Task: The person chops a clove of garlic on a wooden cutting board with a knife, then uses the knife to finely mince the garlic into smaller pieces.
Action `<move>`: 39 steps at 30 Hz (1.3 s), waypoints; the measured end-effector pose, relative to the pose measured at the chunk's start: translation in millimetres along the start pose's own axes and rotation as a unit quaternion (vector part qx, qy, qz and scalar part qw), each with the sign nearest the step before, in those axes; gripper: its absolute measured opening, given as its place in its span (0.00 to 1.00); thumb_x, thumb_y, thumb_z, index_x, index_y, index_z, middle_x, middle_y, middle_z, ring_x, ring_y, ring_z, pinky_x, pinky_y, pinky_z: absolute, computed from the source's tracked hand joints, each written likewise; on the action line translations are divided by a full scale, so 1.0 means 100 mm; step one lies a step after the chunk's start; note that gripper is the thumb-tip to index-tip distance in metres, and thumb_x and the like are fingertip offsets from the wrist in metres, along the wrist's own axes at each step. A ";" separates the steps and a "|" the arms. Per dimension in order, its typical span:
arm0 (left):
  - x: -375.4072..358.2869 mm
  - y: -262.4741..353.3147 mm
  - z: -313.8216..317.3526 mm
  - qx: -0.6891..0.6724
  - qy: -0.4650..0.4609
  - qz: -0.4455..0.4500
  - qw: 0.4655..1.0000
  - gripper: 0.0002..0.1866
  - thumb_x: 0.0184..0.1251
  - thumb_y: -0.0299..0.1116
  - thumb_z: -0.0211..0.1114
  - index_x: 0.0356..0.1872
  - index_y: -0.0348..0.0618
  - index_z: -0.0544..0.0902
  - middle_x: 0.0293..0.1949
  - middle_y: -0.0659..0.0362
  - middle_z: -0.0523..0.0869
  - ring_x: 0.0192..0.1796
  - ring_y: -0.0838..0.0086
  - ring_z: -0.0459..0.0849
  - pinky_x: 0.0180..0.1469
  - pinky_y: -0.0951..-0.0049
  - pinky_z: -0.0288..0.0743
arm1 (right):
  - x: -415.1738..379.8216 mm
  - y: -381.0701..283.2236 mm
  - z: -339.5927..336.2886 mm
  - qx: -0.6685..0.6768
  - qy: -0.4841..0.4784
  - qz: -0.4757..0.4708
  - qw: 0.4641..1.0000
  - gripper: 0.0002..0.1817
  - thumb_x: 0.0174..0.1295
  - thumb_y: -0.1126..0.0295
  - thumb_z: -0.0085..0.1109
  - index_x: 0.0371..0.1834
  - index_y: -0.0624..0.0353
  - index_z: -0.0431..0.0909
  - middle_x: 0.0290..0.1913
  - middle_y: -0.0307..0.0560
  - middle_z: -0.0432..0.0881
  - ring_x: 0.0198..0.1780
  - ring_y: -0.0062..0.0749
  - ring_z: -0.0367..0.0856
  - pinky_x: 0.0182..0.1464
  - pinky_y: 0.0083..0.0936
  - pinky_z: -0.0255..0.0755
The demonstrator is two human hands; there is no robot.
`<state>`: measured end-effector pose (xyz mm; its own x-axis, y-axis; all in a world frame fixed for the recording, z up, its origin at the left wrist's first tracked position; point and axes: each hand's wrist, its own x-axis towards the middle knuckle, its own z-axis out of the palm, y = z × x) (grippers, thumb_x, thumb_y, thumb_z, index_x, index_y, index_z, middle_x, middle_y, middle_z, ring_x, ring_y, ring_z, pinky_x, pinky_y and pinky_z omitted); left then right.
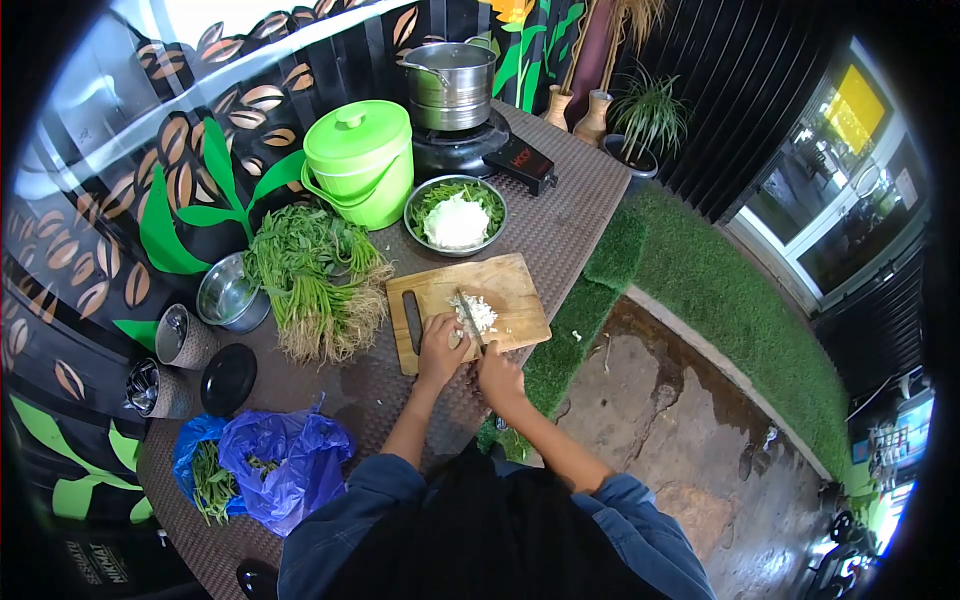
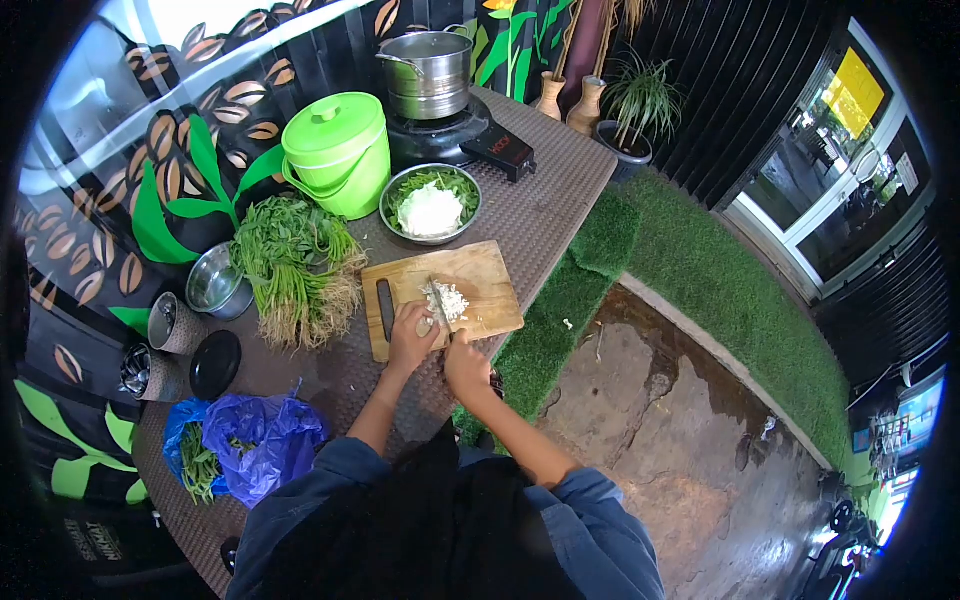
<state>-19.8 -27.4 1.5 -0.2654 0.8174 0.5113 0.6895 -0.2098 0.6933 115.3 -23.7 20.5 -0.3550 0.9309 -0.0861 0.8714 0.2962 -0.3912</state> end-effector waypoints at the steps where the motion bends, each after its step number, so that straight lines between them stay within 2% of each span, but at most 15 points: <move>1: -0.01 0.00 0.01 -0.002 -0.003 0.000 1.000 0.08 0.51 0.25 0.68 0.30 0.38 0.77 0.48 0.52 0.80 0.53 0.55 0.75 0.55 0.62 0.70 | -0.03 -0.03 0.04 -0.011 -0.012 0.020 1.000 0.17 0.68 0.60 0.42 0.48 0.65 0.64 0.31 0.63 0.83 0.35 0.56 0.85 0.35 0.45 0.79; 4: -0.02 -0.01 0.00 0.007 -0.005 0.005 1.000 0.08 0.51 0.25 0.68 0.30 0.38 0.77 0.48 0.52 0.80 0.53 0.55 0.75 0.55 0.62 0.70 | 0.18 0.02 0.06 0.001 0.008 0.004 1.000 0.18 0.69 0.60 0.42 0.48 0.65 0.64 0.30 0.62 0.83 0.34 0.56 0.85 0.34 0.44 0.79; 5: -0.01 0.00 0.00 0.007 -0.003 0.003 1.000 0.08 0.50 0.24 0.68 0.30 0.38 0.77 0.47 0.52 0.80 0.53 0.55 0.75 0.55 0.62 0.70 | 0.25 0.06 0.05 0.030 0.014 -0.005 0.999 0.19 0.70 0.57 0.42 0.45 0.66 0.64 0.29 0.65 0.82 0.33 0.61 0.83 0.35 0.48 0.78; 9: 0.00 -0.01 0.00 0.003 0.003 0.007 1.000 0.08 0.50 0.24 0.67 0.30 0.38 0.77 0.47 0.52 0.81 0.53 0.55 0.75 0.54 0.61 0.70 | 0.19 0.01 -0.16 0.027 0.008 -0.024 0.999 0.19 0.70 0.56 0.42 0.45 0.65 0.64 0.28 0.64 0.82 0.32 0.60 0.83 0.35 0.48 0.78; 12: -0.01 0.00 0.00 -0.001 0.002 -0.011 1.000 0.08 0.50 0.24 0.67 0.29 0.38 0.77 0.47 0.51 0.81 0.53 0.55 0.75 0.55 0.61 0.70 | 0.04 -0.05 -0.05 0.012 0.021 -0.003 1.000 0.19 0.70 0.55 0.42 0.45 0.64 0.64 0.30 0.65 0.82 0.34 0.60 0.83 0.37 0.48 0.78; 14: 0.00 0.00 0.00 -0.007 0.006 -0.008 1.000 0.08 0.50 0.24 0.67 0.29 0.38 0.77 0.47 0.51 0.81 0.53 0.55 0.76 0.54 0.62 0.70 | 0.01 -0.11 0.03 0.007 -0.012 0.044 0.999 0.20 0.70 0.55 0.43 0.46 0.64 0.64 0.31 0.66 0.82 0.37 0.59 0.83 0.38 0.49 0.78; 15: 0.00 -0.01 0.00 -0.012 0.009 -0.002 1.000 0.07 0.50 0.24 0.67 0.29 0.38 0.77 0.46 0.51 0.81 0.52 0.56 0.76 0.54 0.62 0.70 | 0.04 -0.13 0.05 -0.019 0.023 0.024 0.999 0.16 0.68 0.59 0.44 0.44 0.64 0.65 0.28 0.62 0.83 0.32 0.55 0.85 0.32 0.44 0.79; 18: 0.00 -0.01 0.01 0.002 0.009 -0.003 1.000 0.08 0.50 0.24 0.67 0.29 0.38 0.77 0.46 0.51 0.81 0.52 0.56 0.76 0.54 0.62 0.70 | 0.21 -0.09 -0.05 0.030 0.016 0.004 0.999 0.17 0.68 0.59 0.44 0.45 0.65 0.65 0.28 0.62 0.83 0.32 0.55 0.85 0.32 0.44 0.79; 19: 0.01 -0.01 0.01 0.002 0.008 -0.001 1.000 0.08 0.50 0.24 0.67 0.29 0.38 0.77 0.46 0.51 0.81 0.52 0.56 0.76 0.54 0.62 0.70 | 0.26 -0.09 -0.14 0.051 -0.044 0.029 0.997 0.20 0.69 0.55 0.43 0.47 0.66 0.64 0.33 0.68 0.81 0.38 0.60 0.83 0.41 0.50 0.77; 23: 0.00 0.01 0.00 0.003 0.015 -0.007 1.000 0.08 0.49 0.24 0.67 0.29 0.38 0.77 0.46 0.51 0.81 0.51 0.55 0.76 0.53 0.62 0.70 | 0.16 -0.04 -0.15 0.050 -0.028 -0.003 0.998 0.21 0.69 0.56 0.44 0.48 0.66 0.64 0.33 0.68 0.81 0.38 0.60 0.83 0.41 0.51 0.76; 26: 0.01 0.01 0.00 0.001 0.013 -0.002 1.000 0.08 0.49 0.24 0.68 0.29 0.38 0.77 0.46 0.51 0.81 0.51 0.55 0.76 0.53 0.62 0.70 | 0.05 -0.12 -0.05 0.018 0.008 0.019 1.000 0.20 0.69 0.56 0.42 0.47 0.66 0.63 0.33 0.65 0.83 0.37 0.56 0.84 0.38 0.45 0.79; 28: 0.02 0.01 0.00 0.005 0.011 0.005 1.000 0.08 0.49 0.24 0.68 0.30 0.38 0.77 0.46 0.51 0.81 0.51 0.55 0.76 0.53 0.62 0.70 | 0.00 -0.22 -0.11 0.037 -0.058 0.061 0.996 0.20 0.69 0.56 0.42 0.48 0.66 0.63 0.39 0.68 0.82 0.43 0.58 0.83 0.45 0.48 0.77; 32: 0.00 0.01 0.00 -0.003 0.009 -0.001 1.000 0.08 0.49 0.24 0.68 0.29 0.38 0.77 0.46 0.51 0.81 0.51 0.55 0.76 0.53 0.61 0.70 | 0.17 -0.13 -0.16 0.068 -0.052 0.064 0.994 0.20 0.69 0.56 0.42 0.48 0.65 0.63 0.38 0.68 0.82 0.43 0.58 0.83 0.45 0.48 0.77; 34: 0.01 0.01 0.00 -0.002 0.013 0.001 1.000 0.08 0.49 0.24 0.68 0.29 0.38 0.77 0.46 0.51 0.81 0.51 0.55 0.76 0.53 0.61 0.70 | 0.19 -0.08 -0.19 0.039 -0.043 0.028 0.998 0.20 0.69 0.56 0.42 0.48 0.65 0.62 0.35 0.67 0.82 0.40 0.59 0.84 0.41 0.48 0.78; 39: 0.01 0.01 0.00 0.001 0.014 -0.007 1.000 0.08 0.48 0.24 0.67 0.29 0.38 0.77 0.46 0.52 0.81 0.51 0.55 0.76 0.53 0.62 0.71 | 0.00 -0.17 -0.04 0.054 -0.032 0.055 0.996 0.20 0.70 0.56 0.41 0.47 0.65 0.61 0.33 0.69 0.81 0.38 0.62 0.82 0.42 0.51 0.76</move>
<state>-19.2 -26.8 2.3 -0.2938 0.8045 0.5162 0.6869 -0.1979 0.6993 101.9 -27.7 30.4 -0.2829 0.9399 -0.1914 0.8657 0.1643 -0.4729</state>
